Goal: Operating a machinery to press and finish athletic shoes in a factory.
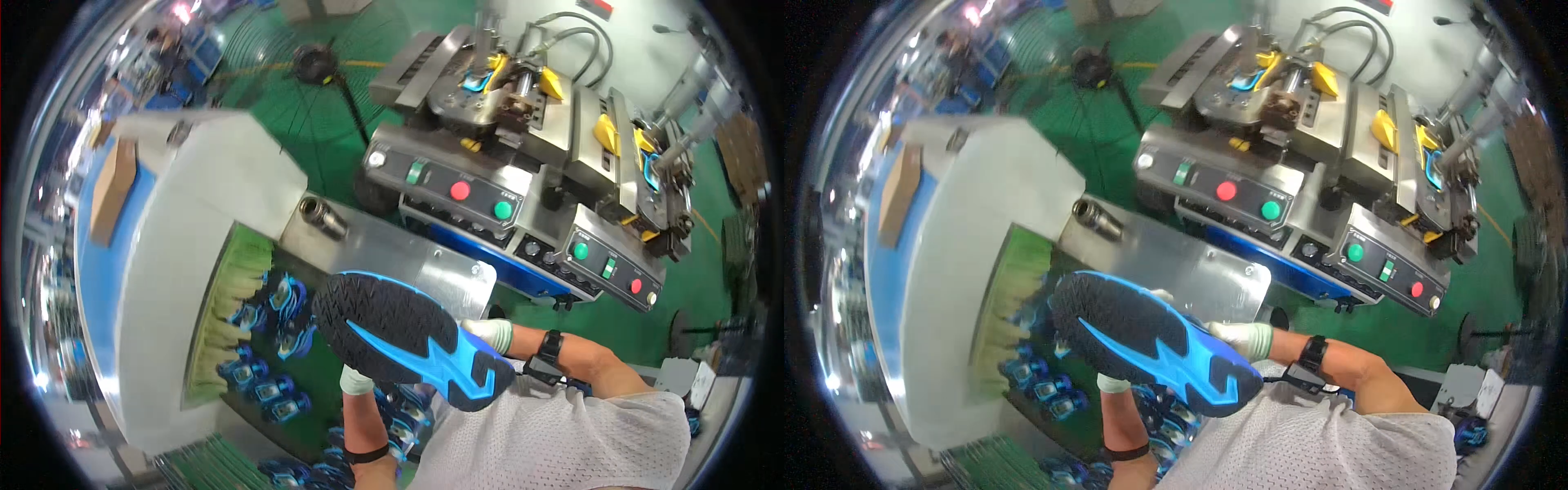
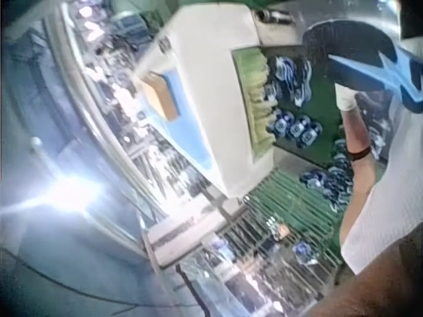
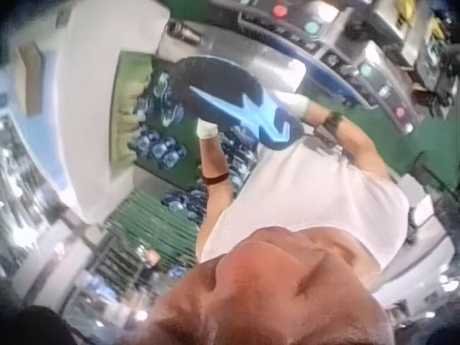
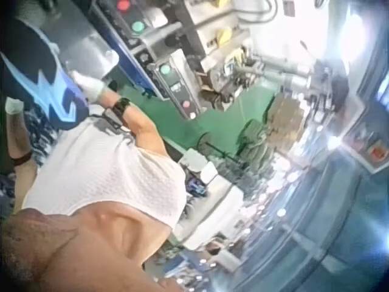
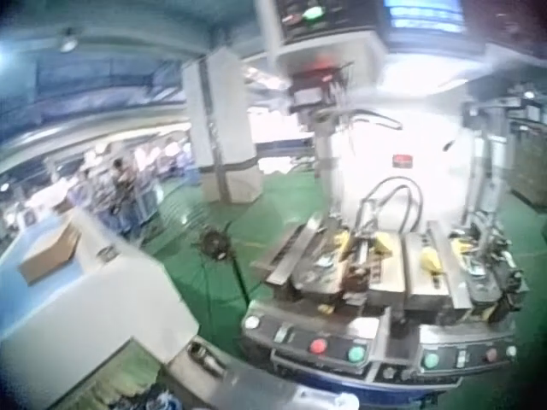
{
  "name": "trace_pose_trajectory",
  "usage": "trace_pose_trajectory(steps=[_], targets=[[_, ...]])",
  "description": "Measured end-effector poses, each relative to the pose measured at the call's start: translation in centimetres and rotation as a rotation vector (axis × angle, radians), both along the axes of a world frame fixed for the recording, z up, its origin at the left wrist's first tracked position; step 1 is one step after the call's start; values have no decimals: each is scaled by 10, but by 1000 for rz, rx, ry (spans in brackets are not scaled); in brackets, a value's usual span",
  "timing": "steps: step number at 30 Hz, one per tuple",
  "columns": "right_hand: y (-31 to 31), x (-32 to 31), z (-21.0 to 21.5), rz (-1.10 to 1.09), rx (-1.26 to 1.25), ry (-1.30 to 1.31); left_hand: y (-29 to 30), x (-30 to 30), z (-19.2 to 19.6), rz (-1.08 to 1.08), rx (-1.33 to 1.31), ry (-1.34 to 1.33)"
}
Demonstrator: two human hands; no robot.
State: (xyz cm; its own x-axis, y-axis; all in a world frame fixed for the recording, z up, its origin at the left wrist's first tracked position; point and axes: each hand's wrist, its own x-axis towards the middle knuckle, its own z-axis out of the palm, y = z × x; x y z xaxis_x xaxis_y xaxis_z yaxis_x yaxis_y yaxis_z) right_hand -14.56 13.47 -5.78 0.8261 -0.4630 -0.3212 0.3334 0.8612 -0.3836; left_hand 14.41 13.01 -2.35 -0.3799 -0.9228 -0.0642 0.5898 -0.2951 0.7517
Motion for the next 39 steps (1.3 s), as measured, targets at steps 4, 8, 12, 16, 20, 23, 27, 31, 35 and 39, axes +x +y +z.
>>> trace_pose_trajectory(steps=[4, 8, 12, 16, 20, 23, 27, 31, 35, 39], targets=[[-15, -52, 71, -370, -134, -91, -70, -75, 64, -1, -734, -782], [-22, -136, 80, -523, -136, -3, -86, -146, 84, 237, -356, -647], [-8, -224, 89, -713, -118, 174, -90, -189, 61, 348, -208, -682], [4, -277, 90, -883, -239, -145, -114, -242, 43, 285, -164, -597], [15, -299, 74, -991, -190, -63, -159, -278, 61, 241, -270, -665], [17, -304, 57, -1036, -120, -82, -190, -281, 74, 261, -325, -702], [9, -296, 66, -965, -127, 25, -218, -280, 95, 287, -437, -771], [-5, -279, 77, -1012, -74, -15, -237, -270, 106, 284, -512, -857], [-10, -270, 68, -1060, -178, -41, -270, -270, 107, 261, -546, -814], [-14, -262, 69, -1115, -181, -9, -318, -284, 102, 224, -620, -889]])
